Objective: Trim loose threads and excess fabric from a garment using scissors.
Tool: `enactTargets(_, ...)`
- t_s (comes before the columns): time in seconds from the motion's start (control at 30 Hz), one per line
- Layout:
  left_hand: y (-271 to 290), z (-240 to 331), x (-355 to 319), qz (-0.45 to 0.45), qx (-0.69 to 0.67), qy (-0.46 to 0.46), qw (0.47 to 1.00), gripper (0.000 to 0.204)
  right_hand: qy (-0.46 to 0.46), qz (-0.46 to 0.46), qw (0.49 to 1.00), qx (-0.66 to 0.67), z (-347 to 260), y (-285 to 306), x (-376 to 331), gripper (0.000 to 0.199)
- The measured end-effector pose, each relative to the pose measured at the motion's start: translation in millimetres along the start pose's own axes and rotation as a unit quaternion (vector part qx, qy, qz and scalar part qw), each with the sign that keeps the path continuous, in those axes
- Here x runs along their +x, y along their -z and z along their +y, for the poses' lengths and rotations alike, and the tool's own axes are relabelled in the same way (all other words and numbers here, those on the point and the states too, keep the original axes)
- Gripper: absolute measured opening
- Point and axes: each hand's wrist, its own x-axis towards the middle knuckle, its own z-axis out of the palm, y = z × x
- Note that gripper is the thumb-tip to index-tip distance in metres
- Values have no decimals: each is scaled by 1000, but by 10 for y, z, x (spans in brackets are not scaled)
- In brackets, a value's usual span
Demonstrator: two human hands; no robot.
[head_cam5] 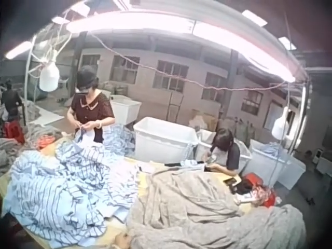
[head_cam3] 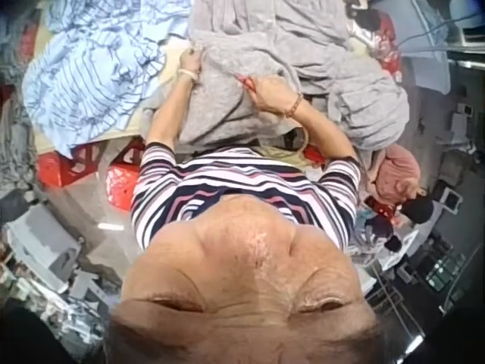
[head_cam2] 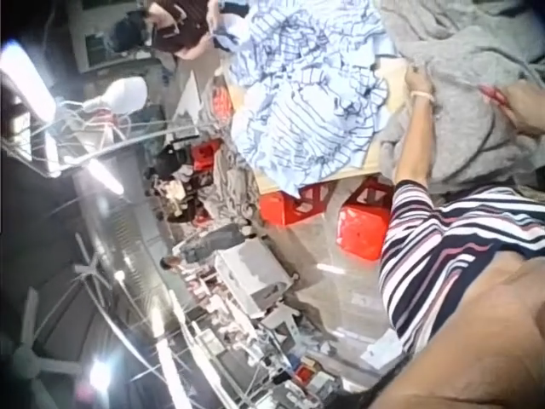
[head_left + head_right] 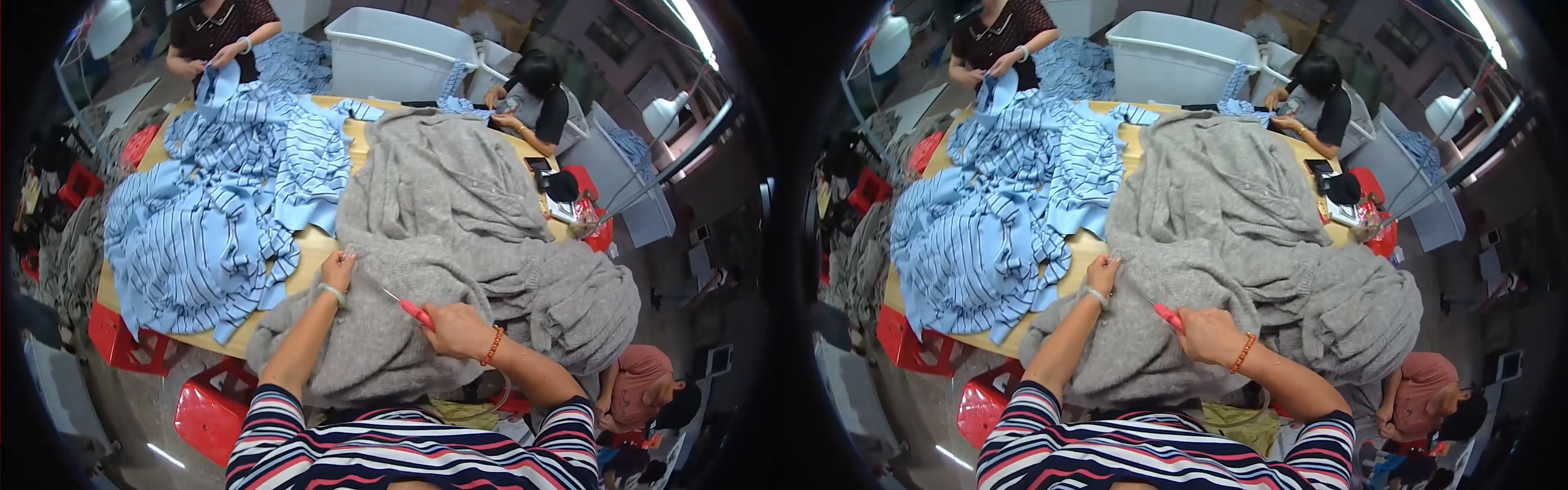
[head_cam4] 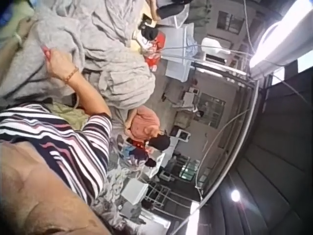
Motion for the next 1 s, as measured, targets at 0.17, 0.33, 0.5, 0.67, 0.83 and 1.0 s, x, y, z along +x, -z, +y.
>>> enactTargets(0.17, 57, 400, -296, -24, -175, 45, 983, 15, 25, -41, 999, 22, -59, 109, 23, 25)
enactTargets(0.33, 98, 266, -185, -41, -62, 58, 996, 18, 38, -71, 997, 11, 35, 45, 143, 25)
enactTargets(0.5, 270, 459, -384, -94, -316, 188, 925, 24, 12, -81, 997, -9, -22, 147, 110, 24)
enactTargets(0.67, 557, 463, -800, -96, -215, 219, 947, 29, 57, -93, 994, 19, -93, 61, -142, 23)
enactTargets(0.83, 575, 744, -1080, -106, -270, 236, 927, 31, 96, -149, 983, 37, -261, 34, -281, 23)
enactTargets(1.0, 595, 697, -1186, -189, -65, 181, 963, 36, 32, -106, 994, 4, -176, 41, -241, 23)
